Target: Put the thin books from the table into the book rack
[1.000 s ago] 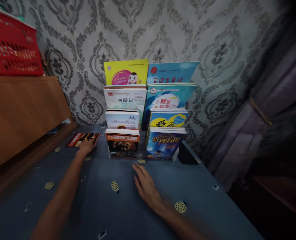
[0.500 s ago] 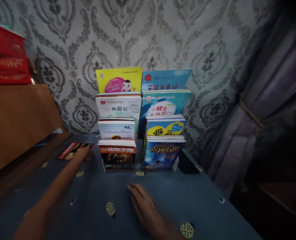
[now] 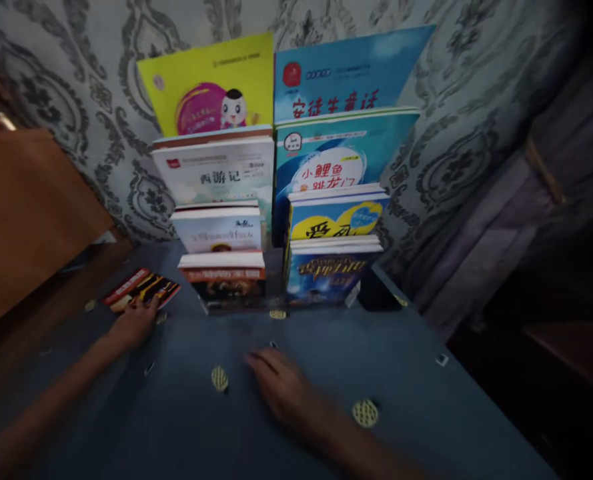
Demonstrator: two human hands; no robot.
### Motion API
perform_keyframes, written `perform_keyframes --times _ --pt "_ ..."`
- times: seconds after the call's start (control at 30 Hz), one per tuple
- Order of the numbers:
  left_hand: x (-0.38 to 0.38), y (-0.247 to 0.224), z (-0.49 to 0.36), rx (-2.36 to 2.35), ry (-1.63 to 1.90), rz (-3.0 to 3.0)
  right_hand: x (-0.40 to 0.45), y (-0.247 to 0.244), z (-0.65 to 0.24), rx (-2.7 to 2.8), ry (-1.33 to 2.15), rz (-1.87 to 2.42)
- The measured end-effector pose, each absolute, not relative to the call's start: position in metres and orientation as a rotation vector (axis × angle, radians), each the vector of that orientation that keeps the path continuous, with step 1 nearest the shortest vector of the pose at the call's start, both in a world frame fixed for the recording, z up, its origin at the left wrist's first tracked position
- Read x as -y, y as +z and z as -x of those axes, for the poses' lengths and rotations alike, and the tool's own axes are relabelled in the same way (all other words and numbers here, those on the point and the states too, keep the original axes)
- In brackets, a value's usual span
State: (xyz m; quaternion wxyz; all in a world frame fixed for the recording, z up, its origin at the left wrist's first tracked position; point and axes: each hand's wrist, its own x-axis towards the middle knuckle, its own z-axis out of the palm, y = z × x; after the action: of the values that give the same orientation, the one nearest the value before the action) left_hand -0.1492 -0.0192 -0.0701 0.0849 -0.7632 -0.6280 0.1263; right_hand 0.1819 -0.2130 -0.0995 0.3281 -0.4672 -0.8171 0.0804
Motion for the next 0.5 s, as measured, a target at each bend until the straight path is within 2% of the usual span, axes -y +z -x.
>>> perform_keyframes --times 0.2,0.33,0.5 --pt "0.165 -0.067 0.135 1.762 0.464 2.305 0.222 -0.101 -0.156 2.101 0.183 1.101" --pt "0.248 -0.076 0.110 1.677 0.310 2.461 0.255 -0.092 -0.132 2.096 0.211 0.976" --pt "0.313 -0.101 0.066 1.379 0.133 2.612 0.300 -0.069 -0.124 2.157 0.317 0.915"
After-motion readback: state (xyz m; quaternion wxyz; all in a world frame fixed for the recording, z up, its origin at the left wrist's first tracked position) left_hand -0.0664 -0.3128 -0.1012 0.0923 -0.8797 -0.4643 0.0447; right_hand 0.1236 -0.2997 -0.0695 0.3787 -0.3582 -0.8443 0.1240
